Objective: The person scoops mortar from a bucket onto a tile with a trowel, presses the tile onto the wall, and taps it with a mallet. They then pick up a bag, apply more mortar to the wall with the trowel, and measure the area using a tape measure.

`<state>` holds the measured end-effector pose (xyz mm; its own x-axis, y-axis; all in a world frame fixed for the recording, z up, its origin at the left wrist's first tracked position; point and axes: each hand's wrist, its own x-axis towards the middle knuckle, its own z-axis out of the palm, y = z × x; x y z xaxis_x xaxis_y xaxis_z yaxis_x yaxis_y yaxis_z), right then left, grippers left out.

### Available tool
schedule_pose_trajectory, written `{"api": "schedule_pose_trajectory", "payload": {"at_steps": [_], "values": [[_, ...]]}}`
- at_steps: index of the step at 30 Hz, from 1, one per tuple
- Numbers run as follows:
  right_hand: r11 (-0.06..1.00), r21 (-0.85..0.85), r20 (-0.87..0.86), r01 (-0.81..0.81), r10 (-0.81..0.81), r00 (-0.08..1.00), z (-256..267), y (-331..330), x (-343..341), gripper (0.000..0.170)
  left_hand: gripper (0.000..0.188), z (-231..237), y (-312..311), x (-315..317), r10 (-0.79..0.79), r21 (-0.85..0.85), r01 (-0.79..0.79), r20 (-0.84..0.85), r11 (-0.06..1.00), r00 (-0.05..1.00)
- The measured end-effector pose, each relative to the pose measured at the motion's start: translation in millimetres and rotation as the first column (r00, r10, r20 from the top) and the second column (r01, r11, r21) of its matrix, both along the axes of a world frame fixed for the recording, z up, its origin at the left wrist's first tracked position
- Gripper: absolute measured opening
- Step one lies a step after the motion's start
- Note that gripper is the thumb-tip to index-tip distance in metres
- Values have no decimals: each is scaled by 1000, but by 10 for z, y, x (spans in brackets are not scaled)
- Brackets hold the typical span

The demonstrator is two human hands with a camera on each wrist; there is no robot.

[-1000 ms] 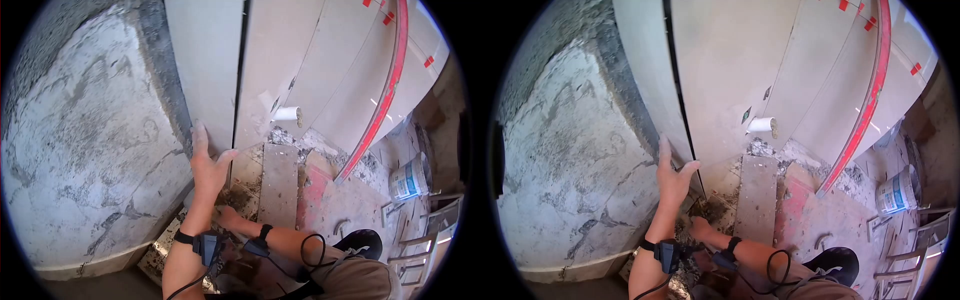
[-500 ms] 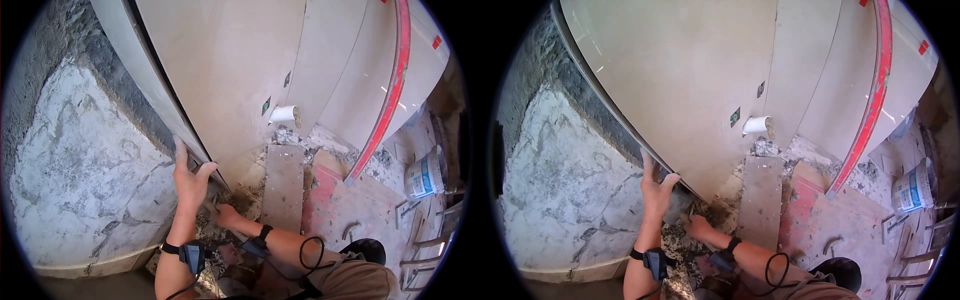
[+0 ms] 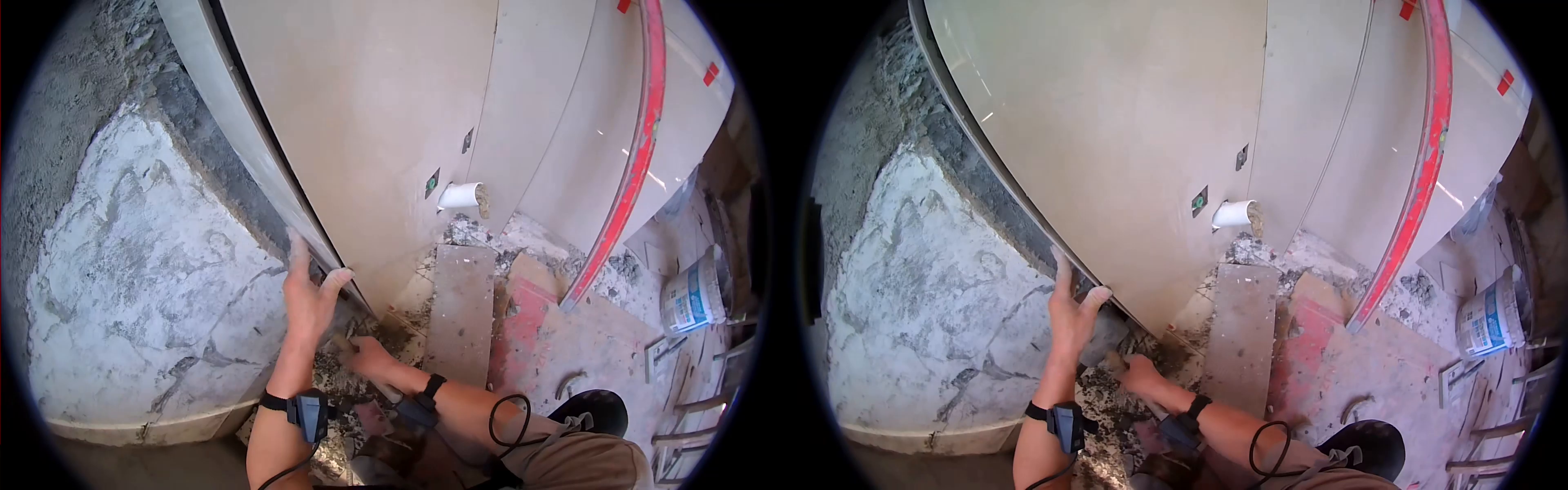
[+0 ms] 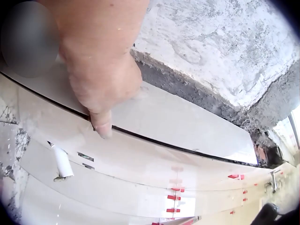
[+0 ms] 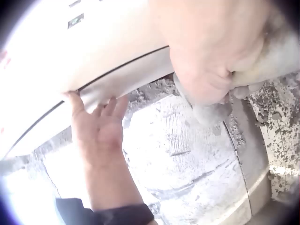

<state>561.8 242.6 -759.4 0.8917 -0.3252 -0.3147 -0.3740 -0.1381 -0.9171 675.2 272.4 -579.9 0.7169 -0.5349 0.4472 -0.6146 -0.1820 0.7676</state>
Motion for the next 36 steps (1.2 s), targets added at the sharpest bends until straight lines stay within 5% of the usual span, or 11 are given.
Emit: {"api": "schedule_pose_trajectory", "payload": {"at_steps": [4,7,10,13,16,19,22,28,31,34,36], "values": [[995,-102,-6,-3,3,1000,223,113,13,32,94,62,18,-10,54,67,-52,-36,996,998],[952,304,-99,-30,63,993,521,-72,-113,32,91,143,10,-67,27,35,-21,-171,999,985],[977,165,43,134,-143,989,-124,222,95,34,85,-4,-2,47,-75,-137,52,-165,989,984],[995,64,-5,-79,79,997,418,-19,-46,35,82,-59,-11,71,-18,-88,12,-72,996,997],[999,-15,55,31,-30,998,278,60,-6,35,83,-10,19,72,53,34,-53,5,998,999],[978,202,-43,-41,51,998,768,-15,-123,34,84,99,38,25,87,93,-93,68,991,994],[914,179,-153,-365,392,907,1134,-388,-322,28,84,209,127,50,109,185,-133,130,974,985],[853,76,-214,-517,520,827,2738,-1227,-1348,31,94,675,204,11,46,79,-64,212,995,976],[910,-25,58,-414,415,908,3191,-1189,-1644,39,100,558,70,-71,148,70,-176,302,982,942],[873,-166,225,-459,487,844,3628,-761,-1404,47,94,-1,37,287,-265,204,235,135,950,955],[886,-244,520,-395,463,718,3570,-369,-1075,48,104,658,-51,-347,61,260,-61,9,964,998]]}}
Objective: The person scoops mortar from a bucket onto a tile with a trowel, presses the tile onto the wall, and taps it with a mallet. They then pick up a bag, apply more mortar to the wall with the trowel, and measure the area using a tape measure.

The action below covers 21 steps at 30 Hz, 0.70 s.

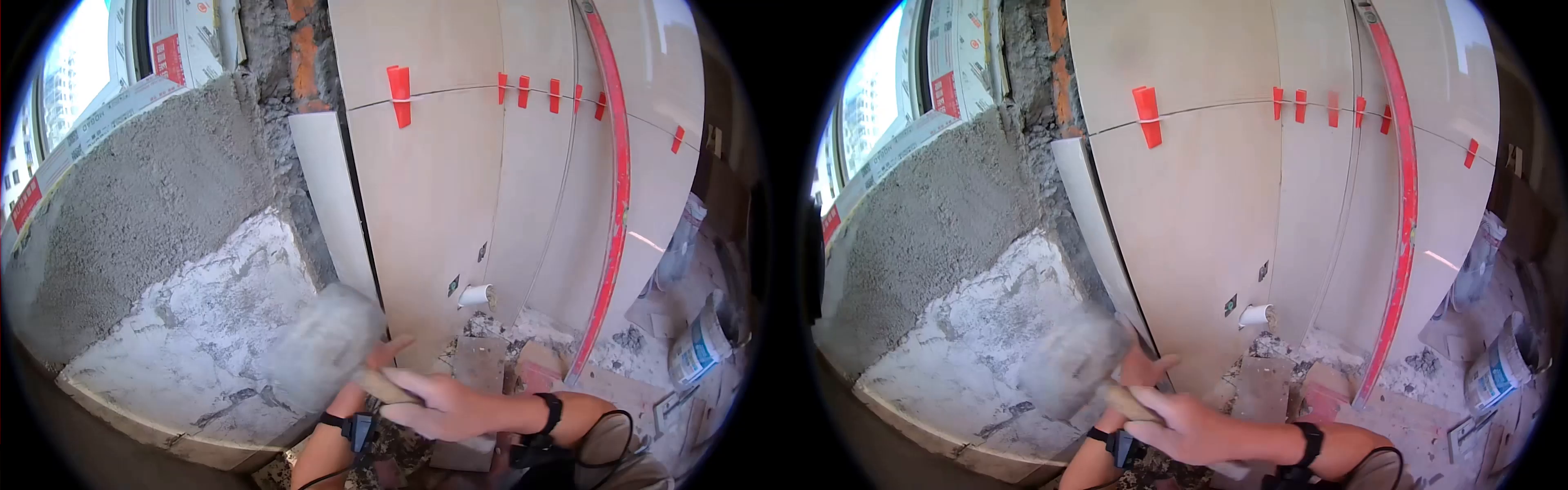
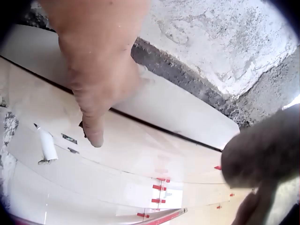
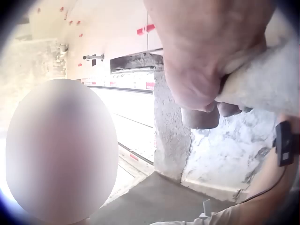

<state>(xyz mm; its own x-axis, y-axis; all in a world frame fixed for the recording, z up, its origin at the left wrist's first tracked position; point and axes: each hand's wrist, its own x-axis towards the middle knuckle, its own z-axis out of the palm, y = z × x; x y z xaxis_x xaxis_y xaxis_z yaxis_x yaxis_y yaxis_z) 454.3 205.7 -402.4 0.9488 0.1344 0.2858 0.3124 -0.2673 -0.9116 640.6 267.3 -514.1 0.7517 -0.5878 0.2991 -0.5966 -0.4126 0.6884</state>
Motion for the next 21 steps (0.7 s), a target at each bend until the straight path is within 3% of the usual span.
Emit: {"api": "schedule_pose_trajectory", "payload": {"at_steps": [1,2,5,8,11,14,17,19,21], "values": [[999,40,11,-1,1,1000,-45,178,183,39,113,-131,-93,-10,72,-183,-48,128,982,989],[994,108,88,2,-12,996,-31,347,313,40,116,-183,-205,-2,142,-156,-123,123,980,982],[992,119,111,36,-49,993,-121,470,652,41,120,-362,-329,99,269,-75,-263,95,962,958],[957,86,176,277,-288,941,-349,283,1030,44,119,-285,-367,30,313,4,-315,91,949,945],[956,-23,-36,291,-292,956,-245,310,982,43,117,-16,-300,-140,339,94,-349,110,932,934],[969,2,43,248,-248,968,-456,293,1041,44,113,-113,-351,-108,361,44,-380,226,924,905],[939,-54,41,338,-337,941,-372,329,1059,44,112,-117,-323,-73,325,6,-333,193,943,926],[950,11,56,311,-311,949,-306,330,1116,44,111,-140,-302,-58,314,-5,-318,184,948,932],[964,213,109,160,-186,977,-359,285,1132,44,110,-128,-287,-50,303,-13,-305,178,952,936]]}}
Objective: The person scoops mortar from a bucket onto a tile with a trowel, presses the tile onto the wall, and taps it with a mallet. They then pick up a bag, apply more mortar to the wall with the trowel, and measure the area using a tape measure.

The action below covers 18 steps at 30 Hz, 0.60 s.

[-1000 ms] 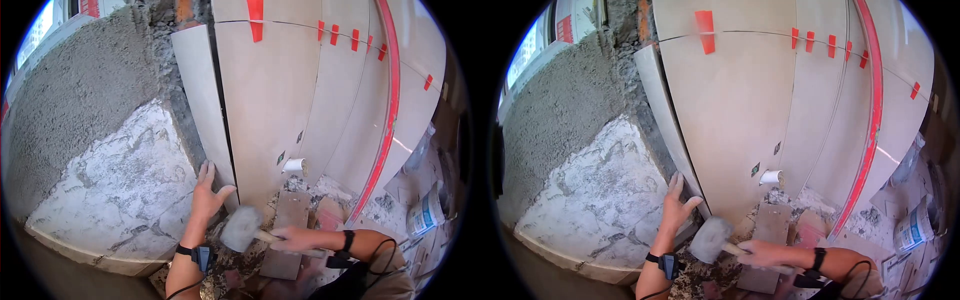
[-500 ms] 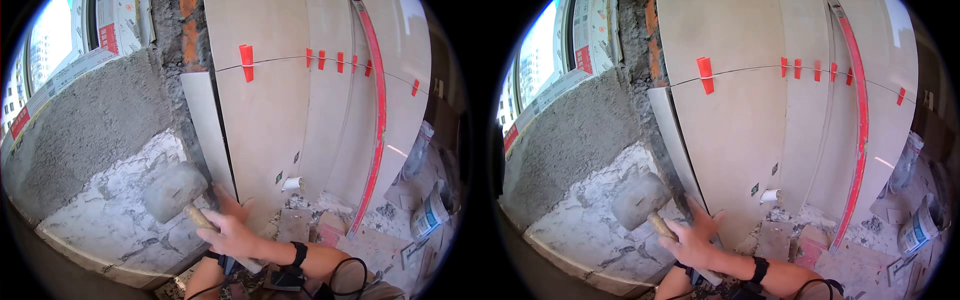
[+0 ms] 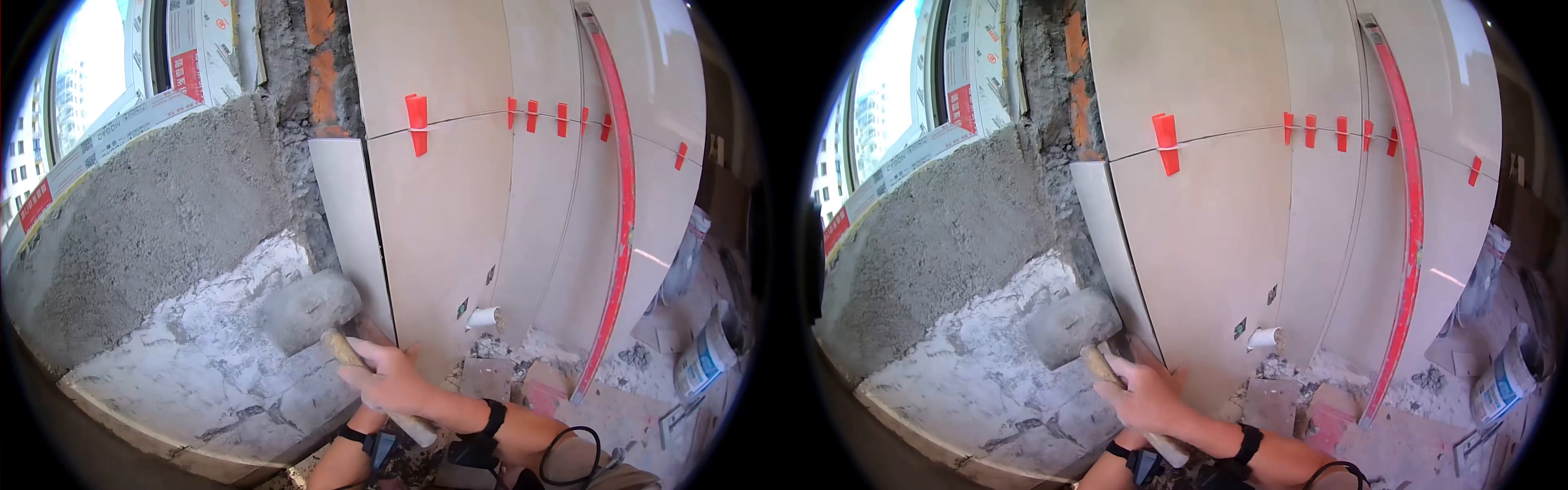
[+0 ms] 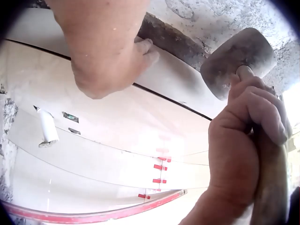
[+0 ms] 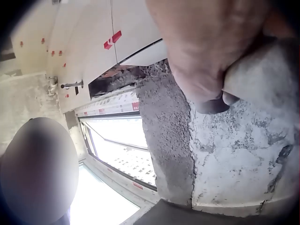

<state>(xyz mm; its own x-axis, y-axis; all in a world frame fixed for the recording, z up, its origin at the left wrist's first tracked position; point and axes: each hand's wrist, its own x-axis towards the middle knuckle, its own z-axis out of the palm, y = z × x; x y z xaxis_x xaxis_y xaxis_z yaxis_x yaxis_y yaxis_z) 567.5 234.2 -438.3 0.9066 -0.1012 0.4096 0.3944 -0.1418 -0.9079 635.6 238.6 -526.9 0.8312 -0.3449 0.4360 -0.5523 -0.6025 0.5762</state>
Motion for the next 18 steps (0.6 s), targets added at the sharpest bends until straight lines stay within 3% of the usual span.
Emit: {"api": "schedule_pose_trajectory", "payload": {"at_steps": [3,5,7,9,12,15,18], "values": [[980,199,-225,-30,76,972,267,-57,-139,46,109,0,5,0,-14,-19,14,-9,1000,1000],[999,-10,-149,45,-46,988,146,-23,-80,47,108,15,13,3,-21,-24,21,-7,999,1000],[999,-31,-137,27,-31,990,151,-28,-65,48,108,7,19,-7,-32,-34,32,-12,999,999],[986,146,-197,-86,114,974,252,-78,-113,49,107,1,23,-6,-36,-35,35,-14,999,999],[988,151,-279,-14,57,959,414,0,-148,49,106,16,42,3,-46,-45,45,-15,998,999],[980,191,-295,-57,113,949,459,-87,-197,48,105,15,48,13,-57,-54,55,-19,997,998],[971,239,-230,-28,85,969,491,-62,-157,50,104,21,50,7,-66,-60,64,-21,996,998]]}}
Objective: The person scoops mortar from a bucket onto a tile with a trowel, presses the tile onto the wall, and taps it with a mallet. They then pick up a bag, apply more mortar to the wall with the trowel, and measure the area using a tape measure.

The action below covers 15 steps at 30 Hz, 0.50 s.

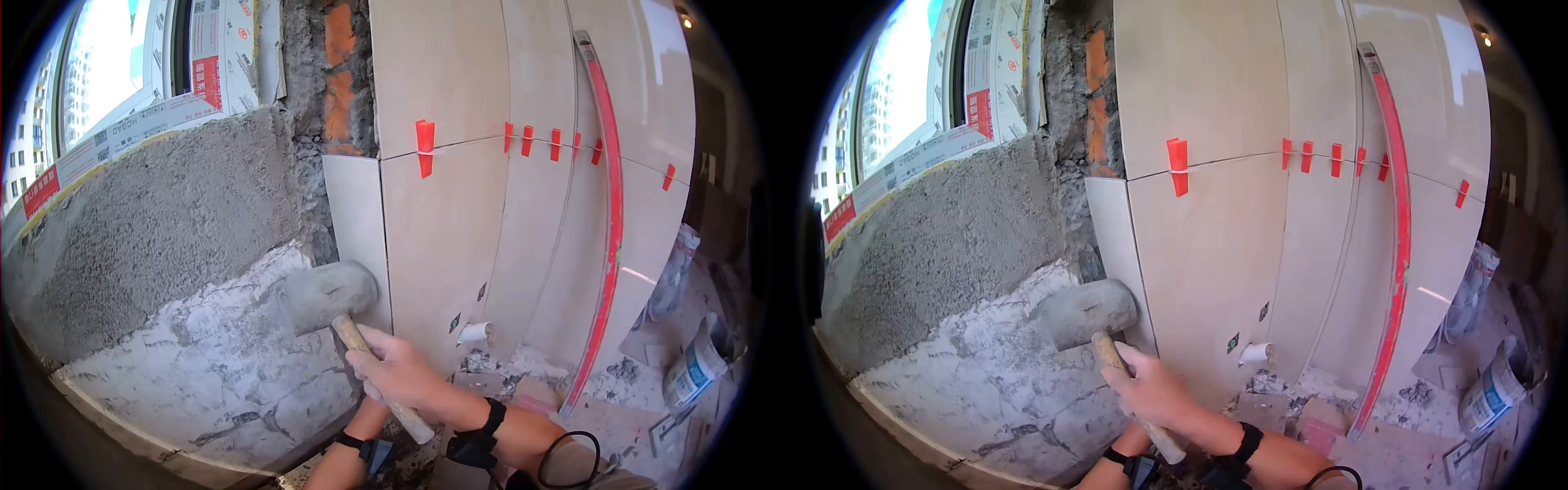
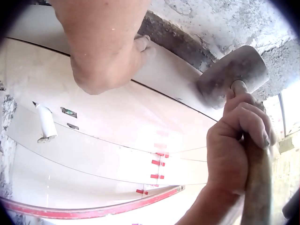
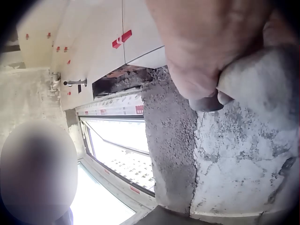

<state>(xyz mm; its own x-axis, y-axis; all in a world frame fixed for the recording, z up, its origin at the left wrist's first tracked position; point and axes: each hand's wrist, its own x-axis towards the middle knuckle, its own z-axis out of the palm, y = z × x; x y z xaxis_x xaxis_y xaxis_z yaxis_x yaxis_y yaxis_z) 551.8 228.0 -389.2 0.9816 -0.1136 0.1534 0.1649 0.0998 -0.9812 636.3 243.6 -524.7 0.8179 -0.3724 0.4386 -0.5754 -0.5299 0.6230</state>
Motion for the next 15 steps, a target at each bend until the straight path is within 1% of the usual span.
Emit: {"api": "schedule_pose_trajectory", "payload": {"at_steps": [3,6,9,12,15], "values": [[999,-41,-3,-12,12,1000,27,48,-22,50,103,3,8,5,-10,-2,10,1,1000,1000],[999,15,60,30,-31,998,-46,49,11,50,102,-6,6,5,-18,-8,18,-3,1000,1000],[993,-96,103,68,-58,993,-8,108,10,47,101,13,17,24,-27,-18,27,-1,999,1000],[999,33,41,13,-14,999,-24,22,-15,47,100,48,17,63,-40,-36,40,7,999,999],[991,-130,54,32,-25,998,44,68,-33,48,99,27,9,86,-61,-40,62,2,997,998]]}}
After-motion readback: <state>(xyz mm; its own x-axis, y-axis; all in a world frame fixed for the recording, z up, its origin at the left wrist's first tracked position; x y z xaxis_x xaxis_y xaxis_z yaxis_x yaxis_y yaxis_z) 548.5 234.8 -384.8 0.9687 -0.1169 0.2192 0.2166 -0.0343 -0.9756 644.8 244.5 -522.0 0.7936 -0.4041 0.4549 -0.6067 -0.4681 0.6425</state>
